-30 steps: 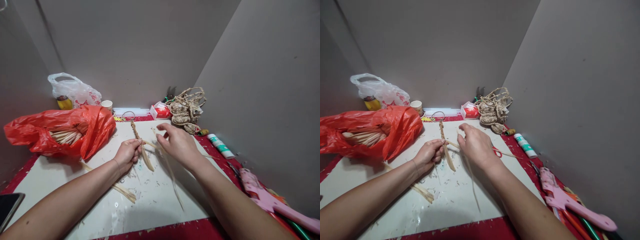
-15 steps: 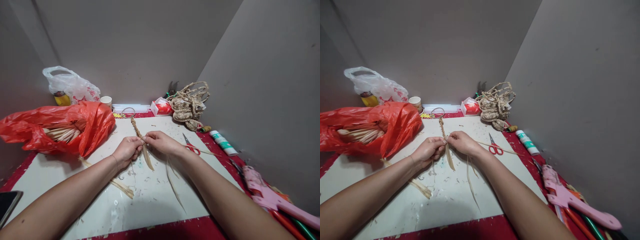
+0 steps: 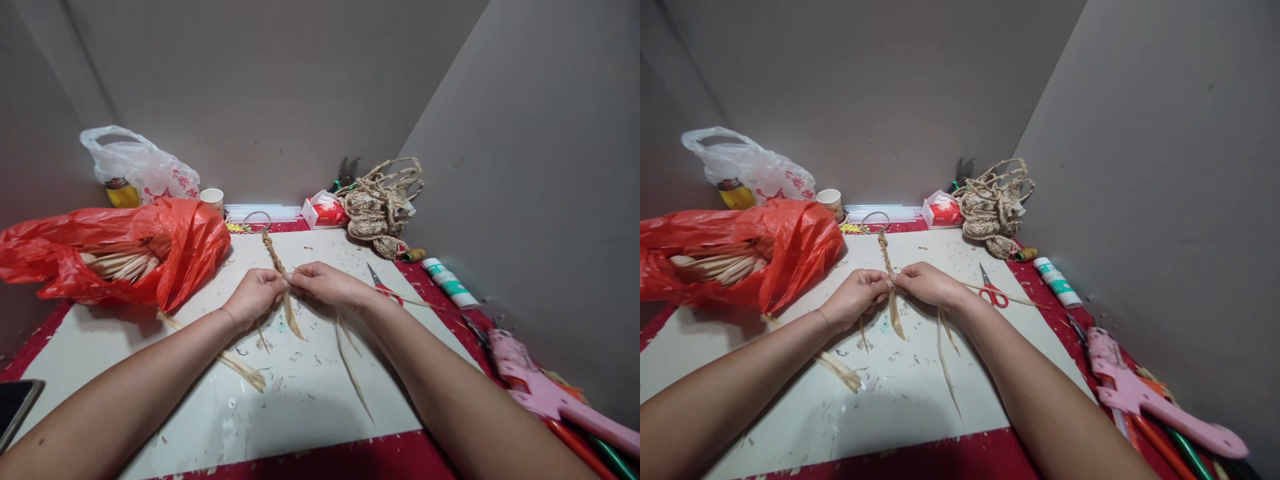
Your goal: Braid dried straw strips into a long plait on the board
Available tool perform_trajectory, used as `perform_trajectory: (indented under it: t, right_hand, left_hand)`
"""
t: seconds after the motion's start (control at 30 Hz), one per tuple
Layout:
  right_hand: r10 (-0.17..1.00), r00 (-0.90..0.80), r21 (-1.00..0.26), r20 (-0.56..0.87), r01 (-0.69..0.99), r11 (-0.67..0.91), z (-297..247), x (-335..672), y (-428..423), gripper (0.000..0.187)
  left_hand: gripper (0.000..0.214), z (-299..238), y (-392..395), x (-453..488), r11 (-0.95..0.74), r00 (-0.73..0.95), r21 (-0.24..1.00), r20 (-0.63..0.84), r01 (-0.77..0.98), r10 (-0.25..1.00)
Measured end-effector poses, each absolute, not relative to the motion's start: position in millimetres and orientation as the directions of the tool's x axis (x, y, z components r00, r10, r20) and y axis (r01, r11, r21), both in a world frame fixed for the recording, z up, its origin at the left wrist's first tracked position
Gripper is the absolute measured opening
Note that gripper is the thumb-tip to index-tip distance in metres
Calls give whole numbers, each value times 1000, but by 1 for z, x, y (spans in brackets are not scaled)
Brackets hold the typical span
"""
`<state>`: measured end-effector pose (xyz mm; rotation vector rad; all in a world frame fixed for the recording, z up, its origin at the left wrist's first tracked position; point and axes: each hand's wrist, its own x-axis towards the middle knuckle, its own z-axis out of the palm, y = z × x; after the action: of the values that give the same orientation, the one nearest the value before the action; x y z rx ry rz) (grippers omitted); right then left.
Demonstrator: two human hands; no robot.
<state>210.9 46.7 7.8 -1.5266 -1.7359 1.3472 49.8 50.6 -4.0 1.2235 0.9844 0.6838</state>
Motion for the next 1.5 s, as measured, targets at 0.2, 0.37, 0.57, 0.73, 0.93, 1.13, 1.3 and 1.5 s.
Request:
perform_trajectory:
  t: [0.2,0.37,0.57,0.73,0.93,1.13,1.3,1.5]
  right_hand:
    - [952,-208,-936,-226,318,-153,4,201,44,29]
    - [960,-156,-965,-231,159,-207,-3,190,39,26]
    - [883,-339,-930,-325,-55,-363,-1,183,33,29]
    - [873,-313,-890,-375,-143,-433,-3,183,31,18]
    - [875,-327,-837,-358,-303,-456,-3,191,34,19]
    - [839,-411,-821,-356,-292,-491,1,194,37,16]
    - [853,-414,-900,-318,-150,-409,-1,198,38,17]
    - [937,-301,-968,-174,227,-107,-5,200,39,17]
  left_hand:
    - [17,7,48,48,316,467,946,-309,65,829]
    - [13,19,41,47,434,513,901,-381,17,769]
    - [10,7,31,57,279,468,960,-244,-6,849]
    - [12,5,30,58,304,500,953,-272,18,822]
    - [4,25,48,40,325,530,932,-360,162,767]
    - [7,9,63,40,91,201,996,-93,20,975]
    - [25,4,54,47,253,462,965,-255,67,850]
    - [17,1,54,46,221,450,969,-247,110,858]
